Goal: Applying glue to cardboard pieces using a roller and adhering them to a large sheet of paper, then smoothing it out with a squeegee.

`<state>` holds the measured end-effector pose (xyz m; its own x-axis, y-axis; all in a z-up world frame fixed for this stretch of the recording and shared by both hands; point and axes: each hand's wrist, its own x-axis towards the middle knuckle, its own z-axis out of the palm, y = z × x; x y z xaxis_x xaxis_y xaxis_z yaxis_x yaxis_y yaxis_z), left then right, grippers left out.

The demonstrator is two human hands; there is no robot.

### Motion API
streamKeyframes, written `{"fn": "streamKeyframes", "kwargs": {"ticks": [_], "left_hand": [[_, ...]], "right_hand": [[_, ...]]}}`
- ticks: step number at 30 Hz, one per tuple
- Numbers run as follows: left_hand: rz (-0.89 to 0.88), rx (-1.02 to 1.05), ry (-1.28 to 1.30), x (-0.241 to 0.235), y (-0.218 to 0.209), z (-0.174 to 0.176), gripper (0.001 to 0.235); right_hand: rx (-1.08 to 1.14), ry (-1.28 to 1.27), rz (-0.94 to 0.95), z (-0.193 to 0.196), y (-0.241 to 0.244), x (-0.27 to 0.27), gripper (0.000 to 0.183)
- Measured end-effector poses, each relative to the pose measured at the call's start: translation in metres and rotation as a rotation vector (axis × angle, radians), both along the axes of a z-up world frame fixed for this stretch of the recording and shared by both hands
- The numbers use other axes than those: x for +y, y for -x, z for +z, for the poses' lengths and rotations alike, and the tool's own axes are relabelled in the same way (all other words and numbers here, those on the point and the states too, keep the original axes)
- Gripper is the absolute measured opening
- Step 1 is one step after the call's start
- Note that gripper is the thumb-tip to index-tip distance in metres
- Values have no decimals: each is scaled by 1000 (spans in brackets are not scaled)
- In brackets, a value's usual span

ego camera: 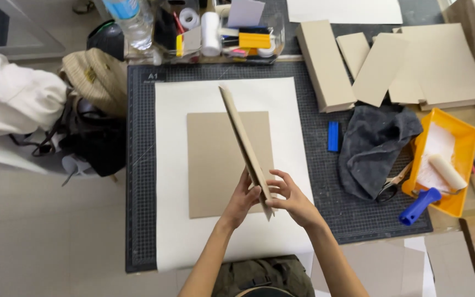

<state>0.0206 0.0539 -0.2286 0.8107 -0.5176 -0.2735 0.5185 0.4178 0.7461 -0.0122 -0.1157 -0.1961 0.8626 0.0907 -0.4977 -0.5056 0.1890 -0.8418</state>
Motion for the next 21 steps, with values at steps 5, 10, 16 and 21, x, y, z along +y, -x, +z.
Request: {"fn": "streamKeyframes", "kwargs": {"ticks": [5,10,16,21], "left_hand": [[75,66,-102,45,23,-113,55],[396,-312,-699,150,14,-158,50],[509,-379,-1103,231,-5,-131,53],[272,-596,-1434,229,-8,-125,99]], "right_hand": [[52,63,-70,-41,27,6,89],[-55,802,-240,-67,26,-26,90],[-131,1490,-135,-123,23,-1,69],[29,1307,-104,-136,9,43,93]]}}
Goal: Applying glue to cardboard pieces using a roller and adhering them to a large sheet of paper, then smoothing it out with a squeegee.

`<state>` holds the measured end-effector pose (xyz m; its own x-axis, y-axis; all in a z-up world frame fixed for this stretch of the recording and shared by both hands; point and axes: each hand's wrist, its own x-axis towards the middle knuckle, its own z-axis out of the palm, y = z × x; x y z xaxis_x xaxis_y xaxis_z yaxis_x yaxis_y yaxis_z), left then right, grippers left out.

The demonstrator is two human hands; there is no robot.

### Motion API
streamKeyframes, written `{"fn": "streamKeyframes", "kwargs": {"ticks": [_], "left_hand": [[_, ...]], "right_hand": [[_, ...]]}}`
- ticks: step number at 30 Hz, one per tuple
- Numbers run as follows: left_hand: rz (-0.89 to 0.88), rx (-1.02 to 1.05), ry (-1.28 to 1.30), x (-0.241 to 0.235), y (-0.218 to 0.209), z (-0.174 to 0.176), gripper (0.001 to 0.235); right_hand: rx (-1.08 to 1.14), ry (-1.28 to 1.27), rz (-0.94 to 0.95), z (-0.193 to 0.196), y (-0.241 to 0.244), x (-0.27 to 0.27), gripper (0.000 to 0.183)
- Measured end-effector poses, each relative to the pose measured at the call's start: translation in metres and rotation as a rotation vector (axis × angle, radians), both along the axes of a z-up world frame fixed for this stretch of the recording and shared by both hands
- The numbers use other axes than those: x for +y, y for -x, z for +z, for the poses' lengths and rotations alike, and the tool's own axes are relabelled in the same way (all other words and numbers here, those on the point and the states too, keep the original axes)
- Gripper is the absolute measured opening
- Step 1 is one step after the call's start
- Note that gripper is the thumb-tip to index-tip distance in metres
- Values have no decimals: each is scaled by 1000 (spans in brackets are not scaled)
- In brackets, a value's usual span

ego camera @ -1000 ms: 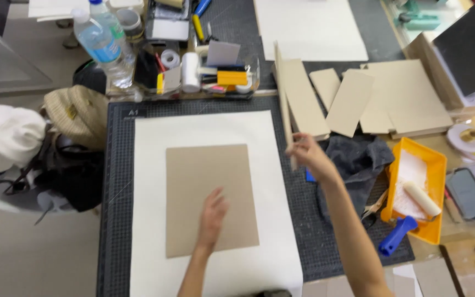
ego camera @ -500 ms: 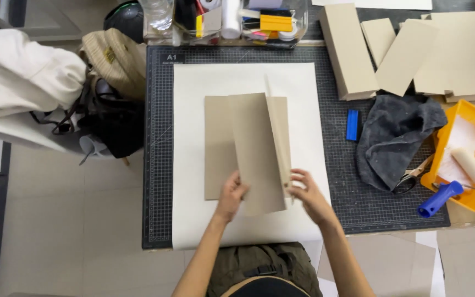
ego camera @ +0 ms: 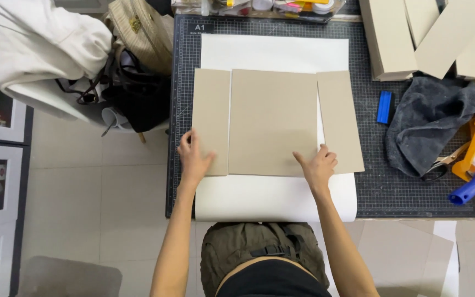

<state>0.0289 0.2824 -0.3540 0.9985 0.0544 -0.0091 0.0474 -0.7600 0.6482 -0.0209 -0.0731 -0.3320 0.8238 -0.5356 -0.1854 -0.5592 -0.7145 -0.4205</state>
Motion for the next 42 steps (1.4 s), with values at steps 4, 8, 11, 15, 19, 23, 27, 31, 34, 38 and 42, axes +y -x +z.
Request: {"fn": "streamKeyframes", "kwargs": {"ticks": [4,8,11,15,19,23,27,31,34,38,42], "left_hand": [[-130,301,-154,-13,13,41,106],[-254,247,-167,-12,26,29,105],[-283,168,-213,-14,28,18,101],[-293,133,-225,-16,32,10,95],[-309,89,-209,-14,32,3,91],[-301,85,-178,-14,34,5,83],[-306,63,-184,-13,33,5,78],[-308,33,-182,-13,33,3,73],[-312,28,-183,-14,33,1,70],[-318,48,-182,-14,33,1,66],[-316,49,-199,-14,32,-1,64]], "right_hand": [[23,-87,-94,-15,-12,-8,100],[-119,-367,-143,-16,-16,-20,76],[-157,-341,-80,15,-20,-8,73],[-256,-362,-41,24,-17,1,75],[-301,-311,-11,-3,-15,-2,78],[-321,-309,-20,-5,-12,2,77],[-336,-317,-35,-6,-12,3,75],[-322,-276,-40,-20,-10,-4,78],[-301,-275,-38,-18,-10,-5,78],[-275,-291,-30,-15,-12,-6,78],[-262,-308,-22,-20,-12,-11,79]]}}
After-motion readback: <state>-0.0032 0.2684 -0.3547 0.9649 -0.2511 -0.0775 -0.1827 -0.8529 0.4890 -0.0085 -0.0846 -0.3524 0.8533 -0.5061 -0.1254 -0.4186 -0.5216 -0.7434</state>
